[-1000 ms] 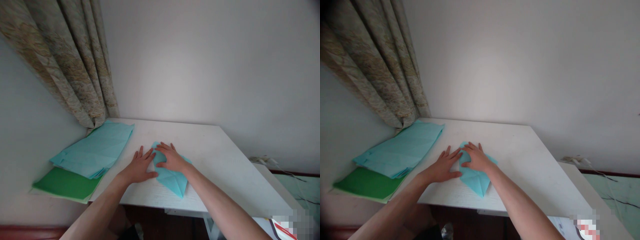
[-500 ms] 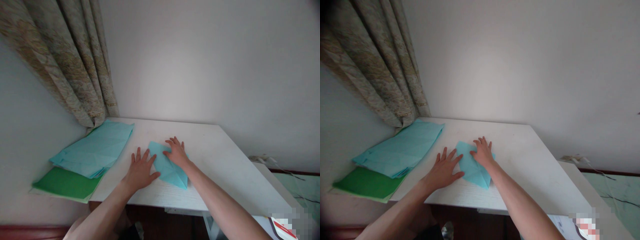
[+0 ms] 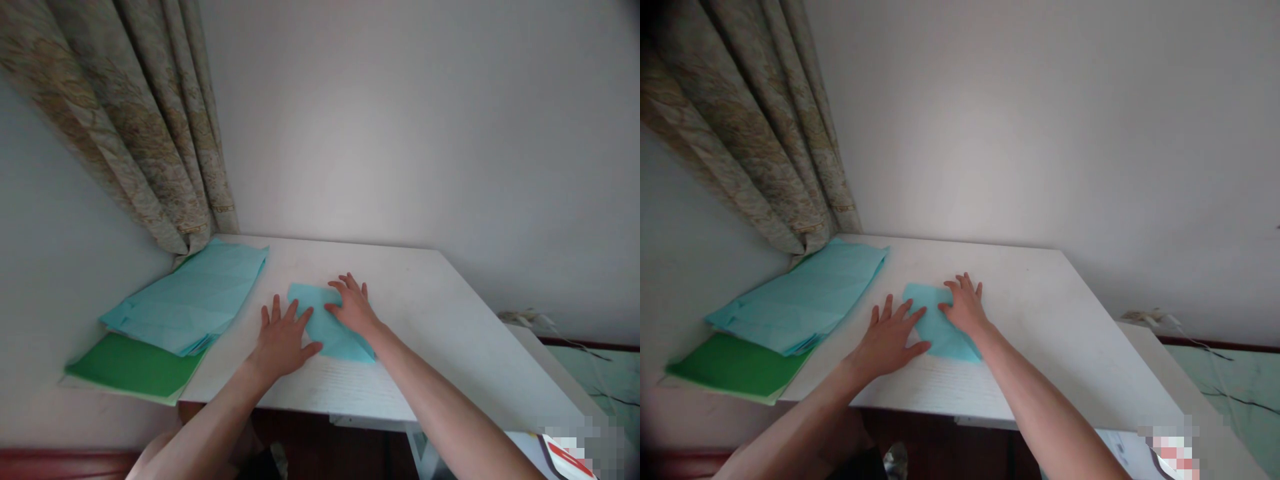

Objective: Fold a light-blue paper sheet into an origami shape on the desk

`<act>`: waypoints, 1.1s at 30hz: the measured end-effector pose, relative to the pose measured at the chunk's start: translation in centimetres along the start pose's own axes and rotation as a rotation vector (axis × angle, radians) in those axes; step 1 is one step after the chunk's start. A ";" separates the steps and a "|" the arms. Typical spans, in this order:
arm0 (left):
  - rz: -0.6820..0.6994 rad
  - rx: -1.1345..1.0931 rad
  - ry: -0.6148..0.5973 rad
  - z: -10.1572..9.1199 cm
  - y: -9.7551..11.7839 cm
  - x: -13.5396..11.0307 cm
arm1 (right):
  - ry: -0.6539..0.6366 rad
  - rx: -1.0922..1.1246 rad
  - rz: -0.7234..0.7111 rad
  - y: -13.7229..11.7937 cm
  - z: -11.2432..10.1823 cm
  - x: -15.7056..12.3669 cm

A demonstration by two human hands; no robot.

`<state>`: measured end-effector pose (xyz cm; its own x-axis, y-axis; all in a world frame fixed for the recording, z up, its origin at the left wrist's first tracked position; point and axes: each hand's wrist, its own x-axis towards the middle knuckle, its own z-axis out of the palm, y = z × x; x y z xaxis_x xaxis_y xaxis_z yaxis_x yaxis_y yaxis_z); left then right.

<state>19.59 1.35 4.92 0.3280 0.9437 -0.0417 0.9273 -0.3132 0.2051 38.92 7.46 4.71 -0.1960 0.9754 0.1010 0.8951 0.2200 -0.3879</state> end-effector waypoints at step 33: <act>-0.069 0.049 0.072 -0.1 -1.2 2.0 | -0.204 0.012 -0.365 -1.7 -0.9 -1.2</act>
<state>19.14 3.66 4.66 0.2508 0.9679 0.0171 0.9555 -0.2504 0.1559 38.02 5.93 6.03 -0.5756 0.8162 0.0511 0.7477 0.5505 -0.3713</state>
